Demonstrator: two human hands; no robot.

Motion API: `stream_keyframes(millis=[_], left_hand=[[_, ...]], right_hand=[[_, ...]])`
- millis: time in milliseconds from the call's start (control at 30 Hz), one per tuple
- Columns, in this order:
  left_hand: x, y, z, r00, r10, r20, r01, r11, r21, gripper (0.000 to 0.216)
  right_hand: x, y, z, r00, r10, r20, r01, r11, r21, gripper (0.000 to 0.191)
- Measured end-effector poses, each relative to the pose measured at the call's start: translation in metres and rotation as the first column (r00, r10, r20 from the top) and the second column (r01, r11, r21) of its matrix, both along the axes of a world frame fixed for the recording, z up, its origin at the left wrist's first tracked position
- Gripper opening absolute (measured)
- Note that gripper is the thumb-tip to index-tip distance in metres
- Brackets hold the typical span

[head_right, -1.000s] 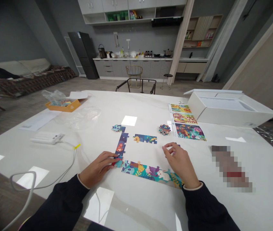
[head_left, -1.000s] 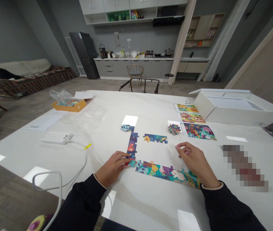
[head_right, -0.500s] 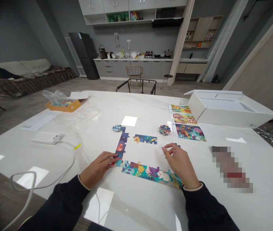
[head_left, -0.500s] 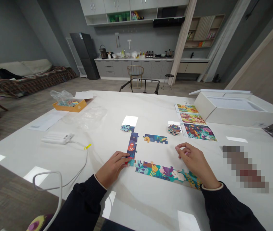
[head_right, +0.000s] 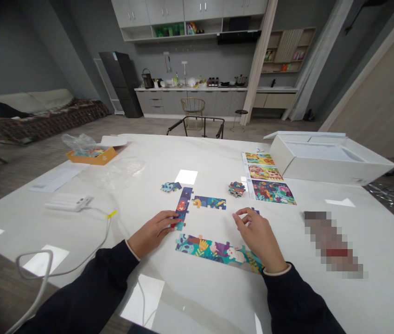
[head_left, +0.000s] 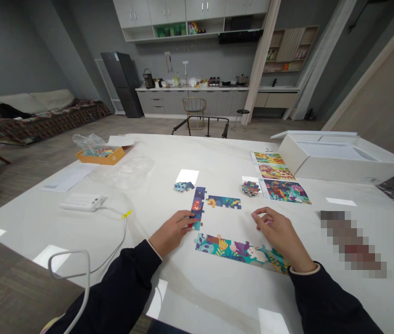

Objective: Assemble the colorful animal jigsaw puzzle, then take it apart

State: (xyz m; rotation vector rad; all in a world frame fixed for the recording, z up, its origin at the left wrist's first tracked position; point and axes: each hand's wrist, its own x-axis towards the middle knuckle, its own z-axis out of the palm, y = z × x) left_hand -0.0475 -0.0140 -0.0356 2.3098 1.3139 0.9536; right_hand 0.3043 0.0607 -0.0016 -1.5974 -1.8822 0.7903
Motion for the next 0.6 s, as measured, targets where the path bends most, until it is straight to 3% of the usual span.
stream_keyframes(millis=[600], left_hand=[[0.02, 0.01, 0.009, 0.996, -0.078, -0.054, 0.08, 0.996, 0.03, 0.031]], right_hand=[[-0.001, 0.0, 0.001, 1.0, 0.013, 0.0, -0.013, 1.0, -0.017, 0.036]])
